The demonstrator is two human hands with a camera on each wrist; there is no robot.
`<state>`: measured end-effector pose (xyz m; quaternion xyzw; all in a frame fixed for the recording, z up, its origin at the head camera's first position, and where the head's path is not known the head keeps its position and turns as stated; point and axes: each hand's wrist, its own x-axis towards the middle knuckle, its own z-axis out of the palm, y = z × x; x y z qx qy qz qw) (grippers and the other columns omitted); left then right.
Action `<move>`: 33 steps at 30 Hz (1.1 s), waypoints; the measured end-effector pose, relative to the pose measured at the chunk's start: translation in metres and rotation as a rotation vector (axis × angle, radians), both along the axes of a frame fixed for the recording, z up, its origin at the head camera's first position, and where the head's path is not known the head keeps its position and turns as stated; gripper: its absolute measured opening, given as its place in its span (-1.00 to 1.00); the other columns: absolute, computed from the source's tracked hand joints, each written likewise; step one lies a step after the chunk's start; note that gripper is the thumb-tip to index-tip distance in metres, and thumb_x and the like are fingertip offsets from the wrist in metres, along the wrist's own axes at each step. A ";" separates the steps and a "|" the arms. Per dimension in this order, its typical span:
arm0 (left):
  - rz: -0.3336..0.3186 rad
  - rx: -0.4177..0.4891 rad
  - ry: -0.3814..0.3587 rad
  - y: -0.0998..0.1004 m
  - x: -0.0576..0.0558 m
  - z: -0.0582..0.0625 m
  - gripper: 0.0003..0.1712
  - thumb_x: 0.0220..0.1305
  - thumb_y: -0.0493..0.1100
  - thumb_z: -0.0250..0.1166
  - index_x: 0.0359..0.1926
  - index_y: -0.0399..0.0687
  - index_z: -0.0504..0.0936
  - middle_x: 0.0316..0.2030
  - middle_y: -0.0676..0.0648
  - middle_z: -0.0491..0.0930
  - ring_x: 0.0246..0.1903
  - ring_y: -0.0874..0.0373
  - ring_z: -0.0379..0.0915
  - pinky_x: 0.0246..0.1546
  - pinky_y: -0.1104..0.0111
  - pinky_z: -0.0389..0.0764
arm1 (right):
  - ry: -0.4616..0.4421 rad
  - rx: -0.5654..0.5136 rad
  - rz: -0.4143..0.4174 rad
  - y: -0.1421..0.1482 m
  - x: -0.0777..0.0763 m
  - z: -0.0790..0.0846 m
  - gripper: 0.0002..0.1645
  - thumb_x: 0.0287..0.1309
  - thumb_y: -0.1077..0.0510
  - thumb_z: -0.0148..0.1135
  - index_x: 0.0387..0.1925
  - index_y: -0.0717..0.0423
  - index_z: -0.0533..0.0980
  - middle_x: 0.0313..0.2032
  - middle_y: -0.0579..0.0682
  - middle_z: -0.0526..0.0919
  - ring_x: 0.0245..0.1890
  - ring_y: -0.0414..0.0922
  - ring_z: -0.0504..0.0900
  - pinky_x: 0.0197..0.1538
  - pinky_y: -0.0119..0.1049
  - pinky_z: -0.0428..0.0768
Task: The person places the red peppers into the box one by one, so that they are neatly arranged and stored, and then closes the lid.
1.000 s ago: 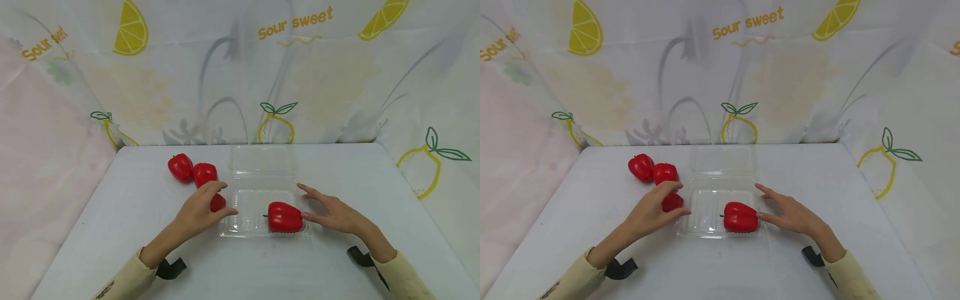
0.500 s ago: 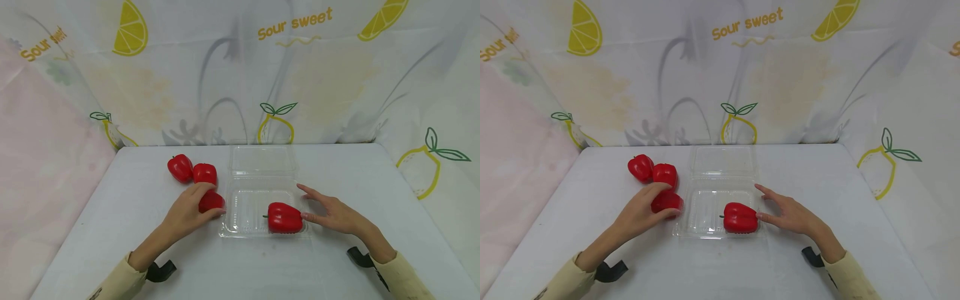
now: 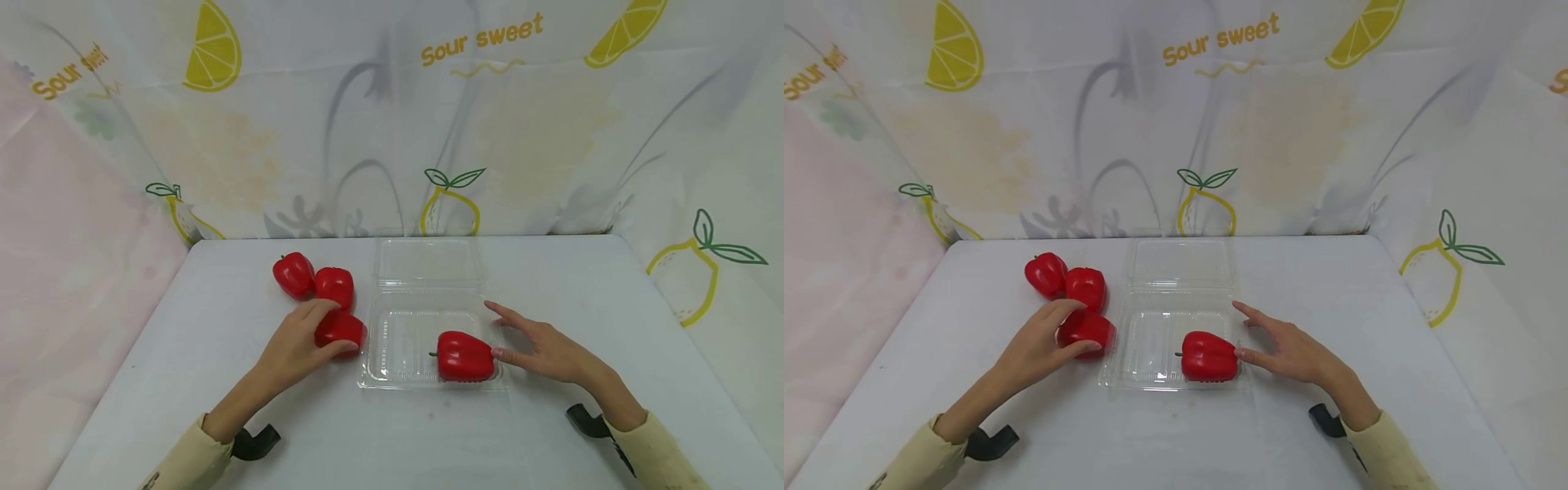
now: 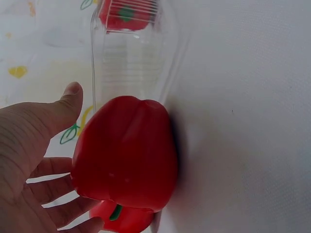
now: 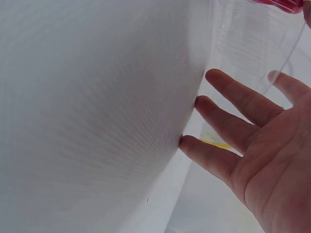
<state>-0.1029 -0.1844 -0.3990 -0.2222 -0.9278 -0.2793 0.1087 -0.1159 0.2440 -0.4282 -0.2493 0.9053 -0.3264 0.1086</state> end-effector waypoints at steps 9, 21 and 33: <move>0.010 -0.015 -0.009 -0.006 -0.002 -0.006 -0.17 -0.24 -0.09 0.69 0.11 -0.15 0.52 0.03 -0.12 0.53 0.02 -0.03 0.48 -0.14 0.09 0.67 | -0.011 -0.005 -0.002 0.000 0.000 0.000 -0.05 0.22 -0.24 0.26 0.53 -0.27 0.05 0.24 0.10 0.50 0.26 0.14 0.43 0.11 0.35 0.41; 0.022 -0.023 -0.082 -0.010 -0.001 -0.011 -0.15 -0.19 -0.06 0.67 0.16 -0.10 0.49 0.09 -0.11 0.49 0.09 -0.05 0.44 -0.12 0.09 0.66 | -0.007 -0.004 -0.004 0.001 0.001 0.000 -0.05 0.22 -0.23 0.26 0.52 -0.25 0.06 0.24 0.11 0.50 0.25 0.15 0.44 0.09 0.35 0.43; 0.028 -0.006 -0.105 -0.010 0.000 -0.011 -0.16 -0.20 -0.10 0.67 0.14 -0.09 0.47 0.07 -0.12 0.49 0.04 -0.03 0.46 -0.15 0.10 0.67 | -0.003 0.001 -0.006 0.000 0.000 0.000 -0.05 0.21 -0.23 0.26 0.52 -0.24 0.06 0.24 0.12 0.50 0.24 0.14 0.45 0.07 0.35 0.46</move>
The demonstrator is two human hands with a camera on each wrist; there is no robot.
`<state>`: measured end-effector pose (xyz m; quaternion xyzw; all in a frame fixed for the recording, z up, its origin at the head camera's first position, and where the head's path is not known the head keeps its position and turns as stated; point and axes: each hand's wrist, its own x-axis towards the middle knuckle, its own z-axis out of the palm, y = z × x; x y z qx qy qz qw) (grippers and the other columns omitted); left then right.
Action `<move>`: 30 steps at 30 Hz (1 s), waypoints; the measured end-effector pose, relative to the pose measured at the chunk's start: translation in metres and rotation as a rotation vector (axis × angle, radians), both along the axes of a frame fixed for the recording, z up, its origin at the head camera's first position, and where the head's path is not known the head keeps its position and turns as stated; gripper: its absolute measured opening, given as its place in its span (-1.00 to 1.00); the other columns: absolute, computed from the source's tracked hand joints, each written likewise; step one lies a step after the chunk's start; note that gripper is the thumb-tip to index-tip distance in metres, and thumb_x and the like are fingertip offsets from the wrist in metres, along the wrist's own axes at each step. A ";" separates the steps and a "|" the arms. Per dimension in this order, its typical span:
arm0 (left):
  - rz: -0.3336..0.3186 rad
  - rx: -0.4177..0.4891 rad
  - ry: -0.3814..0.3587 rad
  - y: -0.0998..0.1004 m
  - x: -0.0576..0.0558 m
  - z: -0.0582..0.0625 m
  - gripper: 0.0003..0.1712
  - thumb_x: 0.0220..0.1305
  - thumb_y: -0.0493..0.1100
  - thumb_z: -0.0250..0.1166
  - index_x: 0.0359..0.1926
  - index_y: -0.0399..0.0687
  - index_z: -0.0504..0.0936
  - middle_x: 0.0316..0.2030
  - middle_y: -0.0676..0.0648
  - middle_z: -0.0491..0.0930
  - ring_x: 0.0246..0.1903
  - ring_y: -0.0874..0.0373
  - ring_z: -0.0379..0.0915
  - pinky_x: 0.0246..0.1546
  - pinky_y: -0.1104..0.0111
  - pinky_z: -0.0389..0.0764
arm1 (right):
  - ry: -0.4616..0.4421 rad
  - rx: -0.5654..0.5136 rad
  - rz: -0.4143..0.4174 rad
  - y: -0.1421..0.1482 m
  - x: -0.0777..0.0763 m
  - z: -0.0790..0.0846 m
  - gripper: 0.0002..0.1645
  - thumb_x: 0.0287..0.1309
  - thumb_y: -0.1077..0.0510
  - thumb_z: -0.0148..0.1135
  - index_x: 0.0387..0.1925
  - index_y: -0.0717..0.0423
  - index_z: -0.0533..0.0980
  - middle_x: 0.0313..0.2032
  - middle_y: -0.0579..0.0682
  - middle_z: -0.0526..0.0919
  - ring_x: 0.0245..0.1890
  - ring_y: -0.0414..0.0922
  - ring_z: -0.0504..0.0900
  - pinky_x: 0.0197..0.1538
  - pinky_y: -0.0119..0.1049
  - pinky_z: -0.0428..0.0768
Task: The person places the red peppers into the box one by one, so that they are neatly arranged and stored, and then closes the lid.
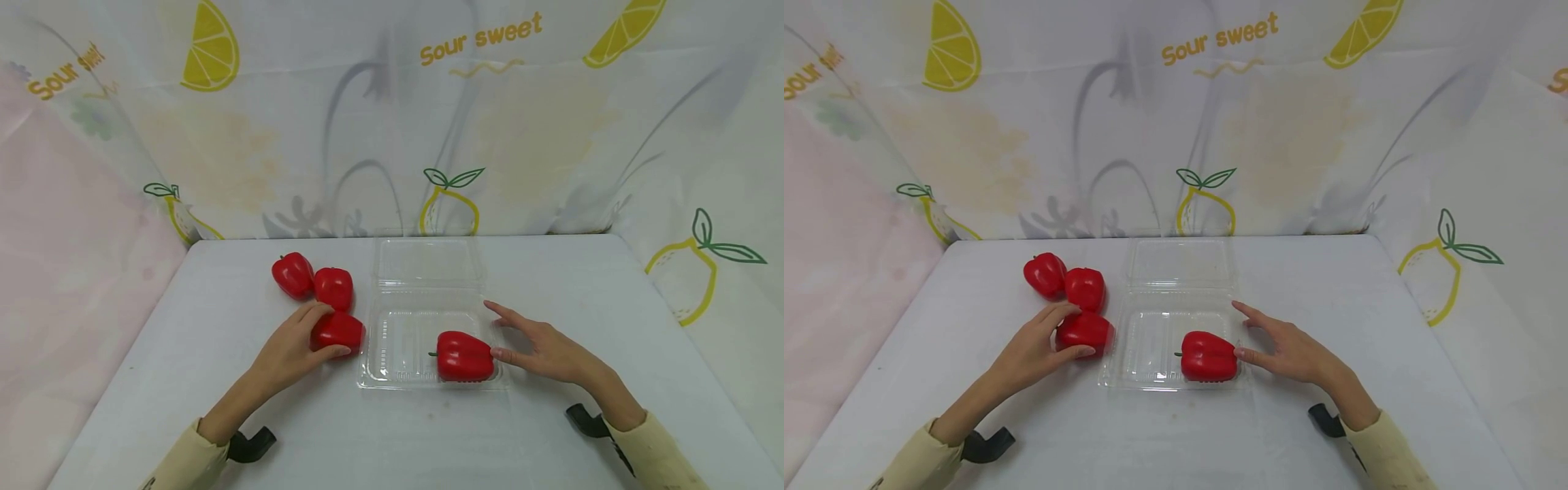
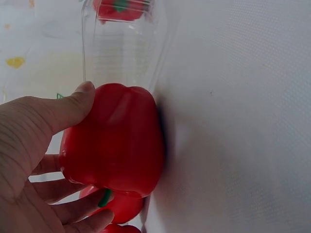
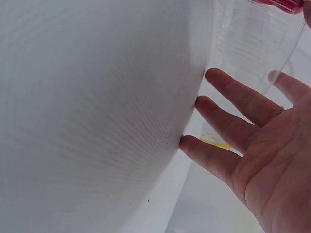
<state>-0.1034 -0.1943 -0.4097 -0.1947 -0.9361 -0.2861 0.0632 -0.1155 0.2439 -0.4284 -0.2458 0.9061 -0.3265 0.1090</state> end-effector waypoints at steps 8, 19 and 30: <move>0.018 -0.008 -0.008 0.000 0.002 0.001 -0.18 -0.21 -0.08 0.67 0.11 -0.11 0.48 0.05 -0.14 0.50 0.02 -0.05 0.47 -0.16 0.09 0.68 | 0.004 -0.006 0.003 0.000 0.001 0.001 -0.04 0.20 -0.22 0.28 0.52 -0.21 0.07 0.24 0.12 0.49 0.24 0.14 0.45 0.08 0.35 0.45; 0.029 0.022 0.047 -0.006 0.004 0.013 -0.19 -0.23 -0.10 0.68 0.09 -0.13 0.50 0.04 -0.13 0.52 0.01 -0.04 0.48 -0.19 0.08 0.68 | 0.004 0.003 0.003 -0.001 0.000 0.002 -0.04 0.20 -0.23 0.28 0.52 -0.22 0.07 0.24 0.12 0.50 0.25 0.14 0.45 0.07 0.35 0.45; 0.026 0.038 0.118 -0.007 0.009 0.023 -0.18 -0.22 -0.08 0.68 0.10 -0.16 0.51 0.03 -0.12 0.52 -0.01 -0.03 0.48 -0.22 0.08 0.69 | 0.000 0.002 0.001 -0.001 0.000 0.002 -0.04 0.20 -0.23 0.28 0.52 -0.24 0.06 0.23 0.13 0.50 0.24 0.16 0.45 0.07 0.35 0.45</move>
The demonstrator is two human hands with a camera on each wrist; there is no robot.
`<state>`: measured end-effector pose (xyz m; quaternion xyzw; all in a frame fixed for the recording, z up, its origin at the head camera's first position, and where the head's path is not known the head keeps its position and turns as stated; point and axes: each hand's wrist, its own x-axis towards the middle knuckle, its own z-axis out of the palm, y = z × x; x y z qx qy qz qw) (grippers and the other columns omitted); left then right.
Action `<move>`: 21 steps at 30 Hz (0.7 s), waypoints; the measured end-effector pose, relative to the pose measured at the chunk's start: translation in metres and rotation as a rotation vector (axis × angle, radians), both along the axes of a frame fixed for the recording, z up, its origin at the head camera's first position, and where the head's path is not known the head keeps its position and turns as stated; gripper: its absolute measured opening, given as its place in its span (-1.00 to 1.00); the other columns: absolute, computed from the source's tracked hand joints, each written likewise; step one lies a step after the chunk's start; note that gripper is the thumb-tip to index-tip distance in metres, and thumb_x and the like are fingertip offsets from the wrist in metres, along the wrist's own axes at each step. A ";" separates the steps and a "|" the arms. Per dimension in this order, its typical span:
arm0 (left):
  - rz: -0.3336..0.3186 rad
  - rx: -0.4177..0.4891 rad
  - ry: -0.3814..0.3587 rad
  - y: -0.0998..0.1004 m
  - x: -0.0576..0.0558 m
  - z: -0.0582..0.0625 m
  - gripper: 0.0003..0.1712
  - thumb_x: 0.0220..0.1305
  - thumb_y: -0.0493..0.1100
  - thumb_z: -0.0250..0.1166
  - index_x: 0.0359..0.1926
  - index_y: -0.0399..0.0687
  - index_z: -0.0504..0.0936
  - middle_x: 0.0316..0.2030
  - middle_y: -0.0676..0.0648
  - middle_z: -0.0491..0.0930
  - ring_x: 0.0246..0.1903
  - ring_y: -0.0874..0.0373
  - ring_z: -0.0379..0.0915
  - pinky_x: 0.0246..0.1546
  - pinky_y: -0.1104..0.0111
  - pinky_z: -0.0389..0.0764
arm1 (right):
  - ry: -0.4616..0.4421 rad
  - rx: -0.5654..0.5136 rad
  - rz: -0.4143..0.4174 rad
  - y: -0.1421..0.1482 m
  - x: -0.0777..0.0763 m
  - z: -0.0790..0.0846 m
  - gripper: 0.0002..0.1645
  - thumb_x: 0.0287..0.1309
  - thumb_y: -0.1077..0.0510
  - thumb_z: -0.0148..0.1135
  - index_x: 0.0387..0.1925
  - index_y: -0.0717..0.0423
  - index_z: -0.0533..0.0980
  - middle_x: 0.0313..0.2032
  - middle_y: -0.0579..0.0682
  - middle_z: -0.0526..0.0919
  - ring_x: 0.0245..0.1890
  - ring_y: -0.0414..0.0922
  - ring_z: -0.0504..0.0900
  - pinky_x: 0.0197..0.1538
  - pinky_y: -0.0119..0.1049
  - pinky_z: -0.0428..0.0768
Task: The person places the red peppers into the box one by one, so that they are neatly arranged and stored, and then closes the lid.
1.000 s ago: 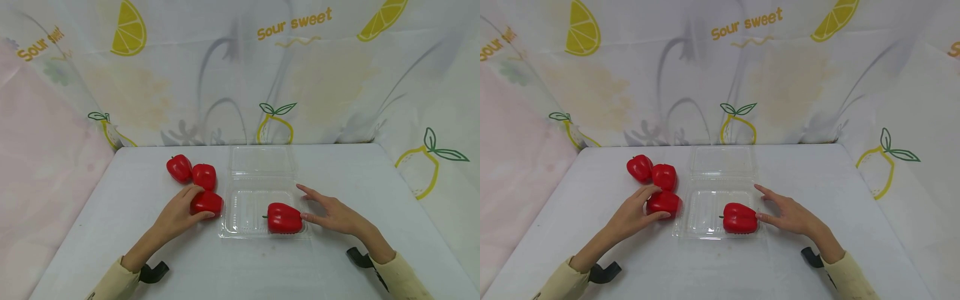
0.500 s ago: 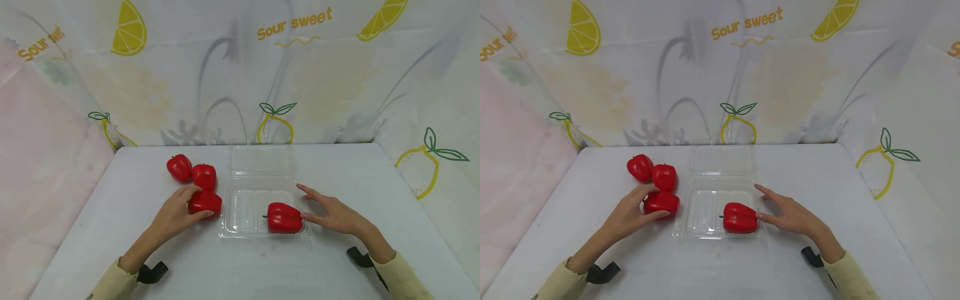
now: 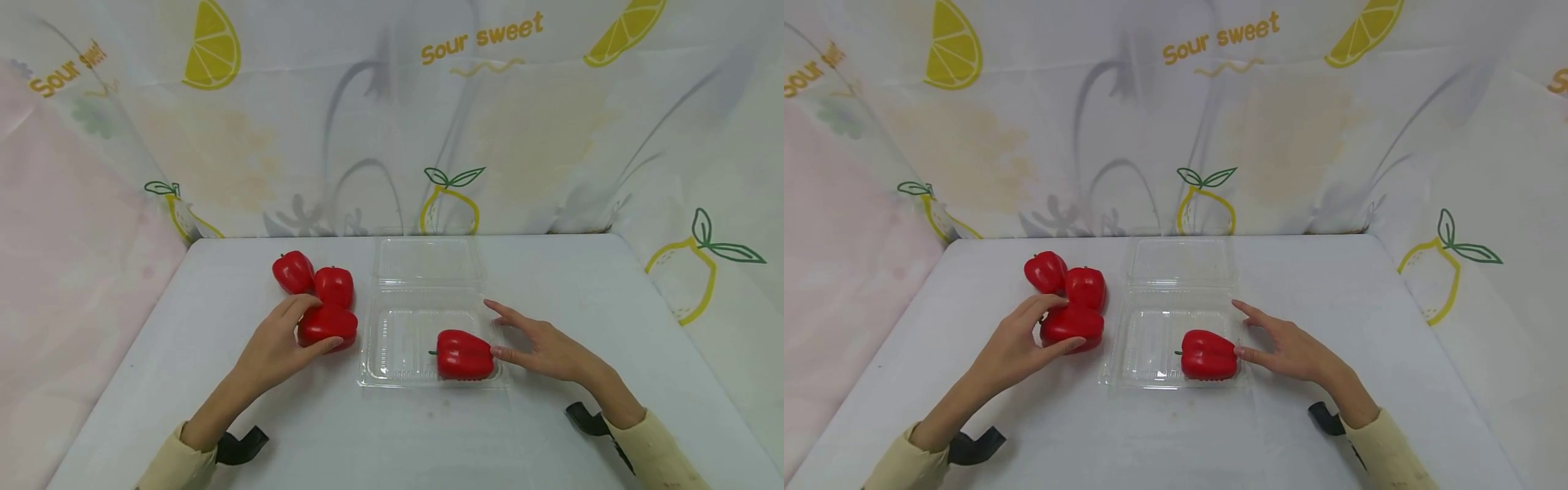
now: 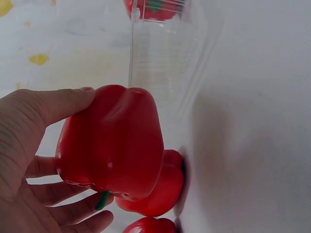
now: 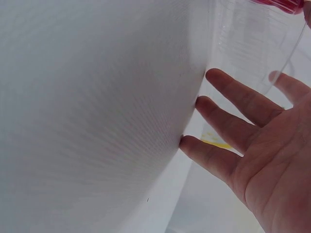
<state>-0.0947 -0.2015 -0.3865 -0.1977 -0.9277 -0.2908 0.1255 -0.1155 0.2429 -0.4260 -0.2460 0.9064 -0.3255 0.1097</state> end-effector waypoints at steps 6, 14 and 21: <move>-0.001 0.015 0.055 0.000 0.001 0.001 -0.19 -0.22 -0.09 0.68 0.10 -0.18 0.51 0.04 -0.12 0.52 0.00 -0.02 0.47 -0.22 0.08 0.69 | -0.005 -0.001 0.000 0.000 0.000 -0.001 -0.03 0.20 -0.22 0.28 0.52 -0.18 0.07 0.24 0.13 0.49 0.24 0.15 0.45 0.07 0.34 0.46; -0.005 0.051 0.119 0.003 0.001 0.003 -0.18 -0.23 -0.14 0.67 0.11 -0.20 0.51 0.05 -0.12 0.51 0.01 -0.02 0.47 -0.22 0.07 0.69 | -0.009 -0.007 0.003 0.001 0.000 -0.001 -0.04 0.21 -0.22 0.28 0.52 -0.18 0.07 0.24 0.13 0.49 0.25 0.16 0.44 0.07 0.36 0.45; -0.006 0.082 0.151 0.006 0.002 0.003 -0.18 -0.24 -0.15 0.68 0.10 -0.21 0.51 0.05 -0.11 0.52 0.02 0.00 0.47 -0.22 0.09 0.69 | -0.007 -0.008 0.002 0.001 0.000 -0.001 -0.04 0.21 -0.21 0.28 0.52 -0.22 0.06 0.24 0.14 0.49 0.26 0.17 0.43 0.08 0.38 0.43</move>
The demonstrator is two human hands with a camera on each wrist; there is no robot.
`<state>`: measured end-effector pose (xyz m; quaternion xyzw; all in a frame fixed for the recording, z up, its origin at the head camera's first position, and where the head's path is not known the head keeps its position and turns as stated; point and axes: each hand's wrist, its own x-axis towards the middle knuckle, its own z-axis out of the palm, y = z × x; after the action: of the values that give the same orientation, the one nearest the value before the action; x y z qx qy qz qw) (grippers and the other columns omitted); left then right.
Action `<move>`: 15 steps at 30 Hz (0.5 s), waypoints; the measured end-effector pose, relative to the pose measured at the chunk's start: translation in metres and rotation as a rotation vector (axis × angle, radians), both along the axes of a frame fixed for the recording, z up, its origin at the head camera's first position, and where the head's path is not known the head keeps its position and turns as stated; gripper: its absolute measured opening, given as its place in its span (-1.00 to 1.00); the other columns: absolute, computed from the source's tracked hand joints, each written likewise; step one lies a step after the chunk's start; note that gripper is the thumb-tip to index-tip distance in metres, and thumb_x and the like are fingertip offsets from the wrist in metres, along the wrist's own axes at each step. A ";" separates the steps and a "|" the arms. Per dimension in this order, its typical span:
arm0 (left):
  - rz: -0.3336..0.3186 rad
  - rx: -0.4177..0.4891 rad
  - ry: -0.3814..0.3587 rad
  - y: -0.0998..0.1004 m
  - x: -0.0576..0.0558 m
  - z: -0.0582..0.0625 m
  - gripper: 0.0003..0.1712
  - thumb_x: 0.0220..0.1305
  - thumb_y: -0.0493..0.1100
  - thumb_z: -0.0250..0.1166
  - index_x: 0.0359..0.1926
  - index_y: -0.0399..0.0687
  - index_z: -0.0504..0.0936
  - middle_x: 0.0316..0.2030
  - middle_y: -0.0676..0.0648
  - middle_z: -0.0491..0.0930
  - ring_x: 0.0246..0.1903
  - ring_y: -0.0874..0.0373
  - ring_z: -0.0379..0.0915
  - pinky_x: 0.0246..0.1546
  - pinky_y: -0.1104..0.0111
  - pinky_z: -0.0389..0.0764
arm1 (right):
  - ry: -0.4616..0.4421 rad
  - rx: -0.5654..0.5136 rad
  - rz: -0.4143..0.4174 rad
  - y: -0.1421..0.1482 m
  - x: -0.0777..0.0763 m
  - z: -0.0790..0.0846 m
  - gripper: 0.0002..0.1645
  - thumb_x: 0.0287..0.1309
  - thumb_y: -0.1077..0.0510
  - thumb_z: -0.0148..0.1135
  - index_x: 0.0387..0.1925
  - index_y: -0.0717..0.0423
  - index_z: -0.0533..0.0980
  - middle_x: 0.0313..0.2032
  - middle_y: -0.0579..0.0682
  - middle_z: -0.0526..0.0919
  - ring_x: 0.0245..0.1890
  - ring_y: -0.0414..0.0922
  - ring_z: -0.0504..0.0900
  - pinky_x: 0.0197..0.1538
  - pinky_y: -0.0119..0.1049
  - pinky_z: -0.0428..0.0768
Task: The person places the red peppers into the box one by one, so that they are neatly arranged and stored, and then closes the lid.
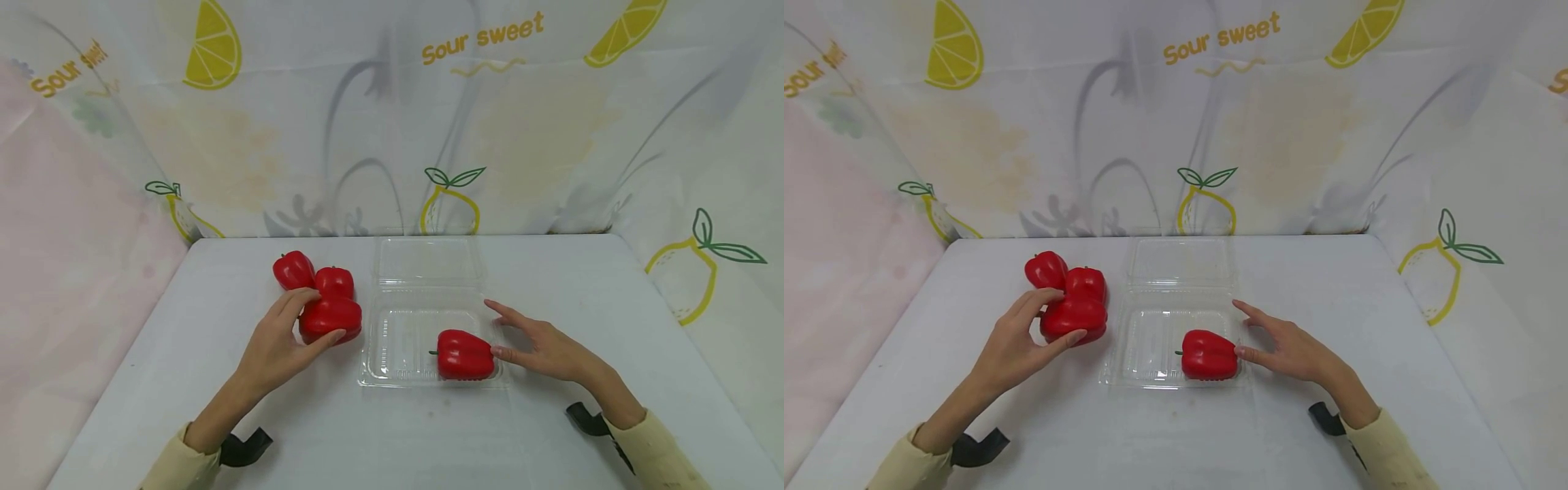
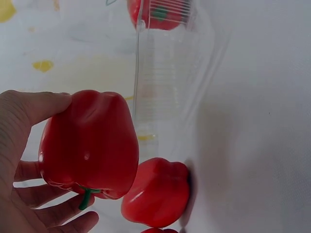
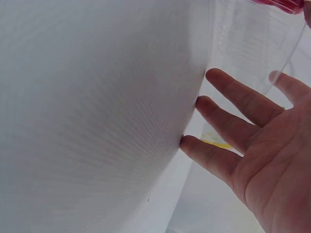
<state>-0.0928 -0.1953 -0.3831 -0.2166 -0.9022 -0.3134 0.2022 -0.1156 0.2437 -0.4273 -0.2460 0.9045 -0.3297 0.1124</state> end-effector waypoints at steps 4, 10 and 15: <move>-0.008 0.017 0.014 0.003 0.000 0.000 -0.17 -0.23 -0.16 0.68 0.12 -0.20 0.50 0.05 -0.10 0.52 0.03 0.01 0.47 -0.21 0.10 0.69 | -0.002 -0.001 0.000 0.001 0.000 0.000 -0.05 0.21 -0.22 0.27 0.52 -0.27 0.05 0.24 0.12 0.49 0.26 0.15 0.43 0.09 0.37 0.42; -0.050 0.036 0.022 0.011 -0.002 -0.001 -0.21 -0.16 -0.13 0.65 0.13 -0.19 0.51 0.06 -0.08 0.53 0.05 0.06 0.46 -0.17 0.14 0.68 | 0.005 -0.001 0.000 0.001 0.000 0.000 -0.05 0.21 -0.22 0.27 0.52 -0.26 0.06 0.24 0.12 0.50 0.26 0.15 0.44 0.09 0.37 0.42; -0.082 0.059 0.002 0.018 -0.001 0.000 -0.23 -0.13 -0.10 0.64 0.12 -0.15 0.51 0.06 -0.05 0.52 0.05 0.09 0.45 -0.16 0.17 0.68 | 0.004 0.002 -0.001 -0.001 0.000 0.000 -0.04 0.20 -0.22 0.28 0.52 -0.19 0.07 0.23 0.13 0.50 0.25 0.16 0.44 0.08 0.37 0.43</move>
<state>-0.0943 -0.1771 -0.3832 -0.2478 -0.8827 -0.3478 0.1963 -0.1155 0.2432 -0.4269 -0.2462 0.9051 -0.3285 0.1107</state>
